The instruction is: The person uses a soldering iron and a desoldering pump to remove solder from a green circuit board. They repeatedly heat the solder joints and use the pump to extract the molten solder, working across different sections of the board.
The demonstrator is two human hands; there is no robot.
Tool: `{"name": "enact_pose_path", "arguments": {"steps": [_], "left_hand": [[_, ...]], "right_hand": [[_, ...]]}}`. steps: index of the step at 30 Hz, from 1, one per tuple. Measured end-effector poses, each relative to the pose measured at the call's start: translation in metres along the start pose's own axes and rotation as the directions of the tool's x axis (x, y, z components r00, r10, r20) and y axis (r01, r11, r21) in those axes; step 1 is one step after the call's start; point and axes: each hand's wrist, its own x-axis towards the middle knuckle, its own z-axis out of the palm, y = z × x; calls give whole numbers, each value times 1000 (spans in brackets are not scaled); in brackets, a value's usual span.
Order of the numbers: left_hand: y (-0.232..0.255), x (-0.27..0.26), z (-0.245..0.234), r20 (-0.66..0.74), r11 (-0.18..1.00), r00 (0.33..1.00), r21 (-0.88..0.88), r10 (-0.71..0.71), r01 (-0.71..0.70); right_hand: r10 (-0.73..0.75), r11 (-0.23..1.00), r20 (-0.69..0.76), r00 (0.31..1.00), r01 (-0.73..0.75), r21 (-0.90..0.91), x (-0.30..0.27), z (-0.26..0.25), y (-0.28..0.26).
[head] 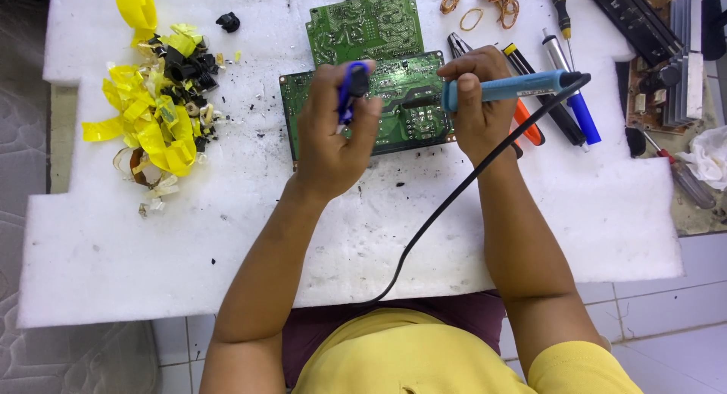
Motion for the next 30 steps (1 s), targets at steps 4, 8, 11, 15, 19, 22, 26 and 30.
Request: {"name": "enact_pose_path", "arguments": {"steps": [4, 8, 11, 15, 19, 22, 26, 30], "left_hand": [[-5, 15, 15, 127, 998, 992, 56, -11, 4], [-20, 23, 25, 239, 992, 971, 127, -7, -24], [-23, 27, 25, 288, 993, 958, 111, -8, -25], [-24, 23, 23, 353, 988, 936, 149, -8, -48], [-21, 20, 24, 388, 975, 922, 206, -3, -83], [-25, 14, 27, 377, 948, 925, 305, -37, -86], [-37, 4, 30, 294, 940, 952, 339, -84, -22], [-42, -2, 25, 164, 924, 983, 382, -82, 14]], "right_hand": [[90, 989, 56, 994, -96, 112, 0, 4, -10], [66, 985, 149, 987, -88, 147, 3, -1, -17], [83, 955, 259, 962, -151, 255, 7, -11, -26], [50, 888, 391, 919, -220, 404, 10, -21, -28], [89, 897, 427, 900, -259, 358, 15, -26, -37], [120, 910, 486, 866, -292, 295, 19, -39, -39], [233, 968, 585, 777, -246, -58, 25, -75, -46], [208, 976, 188, 960, -192, -98, 18, -102, -83]]}}
